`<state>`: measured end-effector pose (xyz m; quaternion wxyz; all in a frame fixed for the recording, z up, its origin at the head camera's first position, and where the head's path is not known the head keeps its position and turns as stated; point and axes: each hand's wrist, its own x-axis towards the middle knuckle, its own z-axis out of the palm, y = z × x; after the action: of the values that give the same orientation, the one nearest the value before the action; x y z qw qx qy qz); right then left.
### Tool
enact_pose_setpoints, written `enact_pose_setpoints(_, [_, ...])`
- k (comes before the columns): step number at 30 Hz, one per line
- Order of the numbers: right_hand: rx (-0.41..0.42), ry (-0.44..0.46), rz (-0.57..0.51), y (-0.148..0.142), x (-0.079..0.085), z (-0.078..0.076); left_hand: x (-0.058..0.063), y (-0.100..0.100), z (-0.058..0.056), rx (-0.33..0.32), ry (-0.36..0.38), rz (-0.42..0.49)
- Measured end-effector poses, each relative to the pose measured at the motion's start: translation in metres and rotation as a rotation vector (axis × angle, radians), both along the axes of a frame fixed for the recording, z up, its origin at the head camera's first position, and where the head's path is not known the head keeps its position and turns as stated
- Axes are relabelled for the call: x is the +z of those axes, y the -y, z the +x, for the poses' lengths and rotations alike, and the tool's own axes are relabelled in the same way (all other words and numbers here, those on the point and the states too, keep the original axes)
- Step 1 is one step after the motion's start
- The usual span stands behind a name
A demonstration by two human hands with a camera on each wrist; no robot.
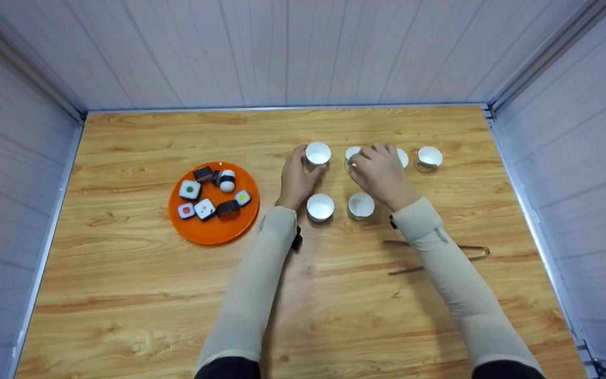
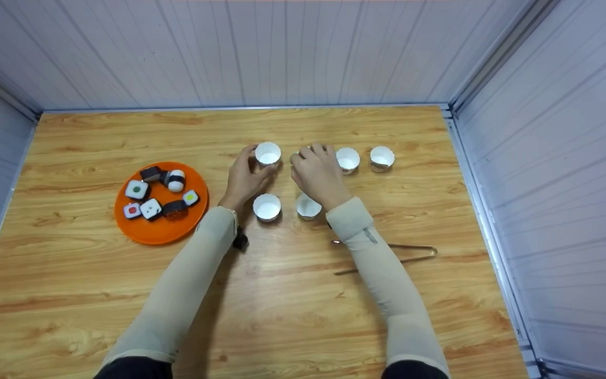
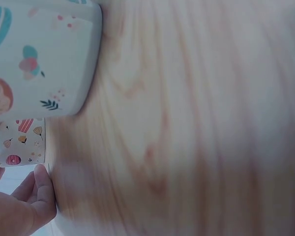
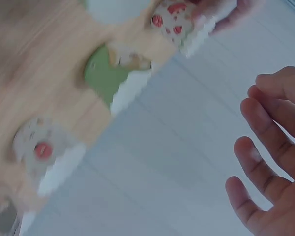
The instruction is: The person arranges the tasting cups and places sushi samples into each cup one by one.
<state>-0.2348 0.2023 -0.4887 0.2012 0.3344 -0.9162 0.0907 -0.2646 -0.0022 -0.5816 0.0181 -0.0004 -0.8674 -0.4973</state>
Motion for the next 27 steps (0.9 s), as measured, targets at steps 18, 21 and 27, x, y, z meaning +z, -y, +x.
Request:
enact_pose_setpoints(18, [-0.072,0.299,0.214,0.051,-0.027,-0.048,0.002,0.000,0.000,-0.020,-0.004,-0.033])
enact_pose_setpoints(21, [-0.063,0.278,0.212,0.053,-0.029,-0.048,0.003,0.001,0.000,-0.014,-0.002,-0.052])
enact_pose_setpoints(27, [-0.048,0.235,0.184,0.055,-0.032,-0.047,0.002,0.003,-0.001,-0.004,0.000,-0.064])
